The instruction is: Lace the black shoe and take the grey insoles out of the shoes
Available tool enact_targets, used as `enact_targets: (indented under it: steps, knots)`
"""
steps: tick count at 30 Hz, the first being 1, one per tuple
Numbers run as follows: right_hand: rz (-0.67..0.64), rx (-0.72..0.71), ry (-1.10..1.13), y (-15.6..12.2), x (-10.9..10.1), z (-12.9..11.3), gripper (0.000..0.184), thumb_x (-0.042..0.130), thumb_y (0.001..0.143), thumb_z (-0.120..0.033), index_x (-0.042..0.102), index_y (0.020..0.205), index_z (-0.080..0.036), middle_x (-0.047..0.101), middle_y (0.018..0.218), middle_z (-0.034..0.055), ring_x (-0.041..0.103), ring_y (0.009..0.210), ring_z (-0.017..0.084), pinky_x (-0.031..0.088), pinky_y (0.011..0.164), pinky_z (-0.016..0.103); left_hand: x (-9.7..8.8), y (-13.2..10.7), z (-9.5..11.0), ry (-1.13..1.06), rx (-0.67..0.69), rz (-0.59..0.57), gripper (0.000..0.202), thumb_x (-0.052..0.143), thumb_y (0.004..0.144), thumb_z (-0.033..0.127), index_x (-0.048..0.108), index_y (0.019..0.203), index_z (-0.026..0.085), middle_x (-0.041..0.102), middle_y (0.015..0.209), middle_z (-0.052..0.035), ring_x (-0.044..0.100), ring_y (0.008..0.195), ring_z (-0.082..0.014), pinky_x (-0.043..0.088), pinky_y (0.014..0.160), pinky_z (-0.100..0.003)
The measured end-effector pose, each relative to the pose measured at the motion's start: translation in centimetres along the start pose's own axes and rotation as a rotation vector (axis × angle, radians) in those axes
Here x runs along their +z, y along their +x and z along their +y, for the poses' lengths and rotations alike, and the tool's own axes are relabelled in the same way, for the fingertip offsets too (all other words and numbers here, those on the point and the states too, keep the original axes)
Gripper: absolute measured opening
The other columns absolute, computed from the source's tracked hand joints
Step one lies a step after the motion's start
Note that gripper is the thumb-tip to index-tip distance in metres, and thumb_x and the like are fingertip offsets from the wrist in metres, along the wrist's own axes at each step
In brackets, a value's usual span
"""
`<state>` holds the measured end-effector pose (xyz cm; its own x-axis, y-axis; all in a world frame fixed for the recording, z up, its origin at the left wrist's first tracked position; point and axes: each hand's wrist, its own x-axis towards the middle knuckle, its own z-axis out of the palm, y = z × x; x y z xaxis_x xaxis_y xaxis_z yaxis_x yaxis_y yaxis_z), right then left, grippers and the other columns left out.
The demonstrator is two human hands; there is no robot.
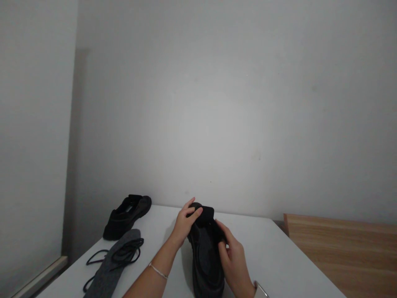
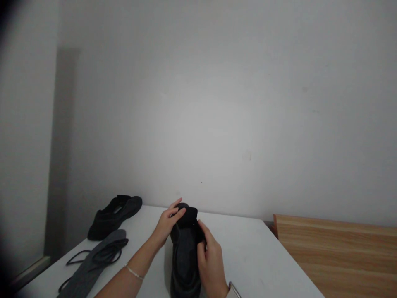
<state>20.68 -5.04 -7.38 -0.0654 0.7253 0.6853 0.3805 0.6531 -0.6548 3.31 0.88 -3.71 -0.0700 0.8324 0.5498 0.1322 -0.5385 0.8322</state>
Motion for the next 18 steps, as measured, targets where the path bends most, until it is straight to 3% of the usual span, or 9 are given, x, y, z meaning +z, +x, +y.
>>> enact_targets:
  steps: [5, 11, 13, 15, 18]
  knots:
    - [-0.043, -0.163, 0.010, 0.3, -0.6, -1.3, 0.048, 0.037, 0.087, -0.016, 0.036, 0.135, -0.021, 0.044, 0.137, 0.0119, 0.048, 0.122, 0.020, 0.054, 0.085, 0.030, 0.2, 0.4, 3.0, 0.035, 0.225, 0.096, 0.035, 0.060, 0.080, 0.040, 0.064, 0.054, 0.017, 0.047, 0.139, -0.0093, 0.043, 0.125, -0.0246, 0.026, 0.110, -0.039]
    - [0.051, -0.411, -0.222, 0.1, -2.7, -3.1, 0.039, 0.045, 0.087, -0.013, 0.040, 0.126, -0.018, 0.049, 0.123, 0.0143, 0.047, 0.118, 0.021, 0.045, 0.098, 0.041, 0.3, -0.5, 3.8, 0.098, 0.345, 0.168, 0.036, 0.057, 0.083, 0.035, 0.060, 0.051, 0.018, 0.050, 0.136, -0.0084, 0.041, 0.128, -0.0244, 0.025, 0.112, -0.043]
    - [-0.064, -0.506, -0.282, 0.0, -3.3, -4.1, 0.029, 0.043, 0.087, -0.009, 0.048, 0.114, -0.018, 0.056, 0.109, 0.0111, 0.054, 0.105, 0.018, 0.050, 0.089, 0.034, 0.4, -0.7, 4.1, 0.115, 0.375, 0.167, 0.035, 0.057, 0.083, 0.034, 0.061, 0.052, 0.018, 0.051, 0.136, -0.0081, 0.041, 0.128, -0.0245, 0.025, 0.112, -0.045]
    - [-0.285, -0.534, -0.400, -0.1, -3.4, -5.2, 0.025, 0.042, 0.086, -0.005, 0.056, 0.101, -0.018, 0.060, 0.096, 0.0075, 0.059, 0.090, 0.017, 0.052, 0.076, 0.027, 0.6, -0.9, 4.5, 0.130, 0.409, 0.153, 0.032, 0.057, 0.083, 0.032, 0.063, 0.055, 0.018, 0.052, 0.135, -0.0079, 0.041, 0.128, -0.0244, 0.026, 0.112, -0.045]
    - [-0.557, -0.384, -0.689, 0.0, -2.4, -6.7, 0.027, 0.047, 0.079, 0.002, 0.064, 0.089, -0.017, 0.065, 0.088, 0.0069, 0.063, 0.079, 0.018, 0.052, 0.066, 0.026, 0.9, -1.1, 5.3, 0.148, 0.449, 0.131, 0.030, 0.058, 0.083, 0.030, 0.065, 0.056, 0.019, 0.053, 0.133, -0.0072, 0.040, 0.129, -0.0245, 0.027, 0.111, -0.047]
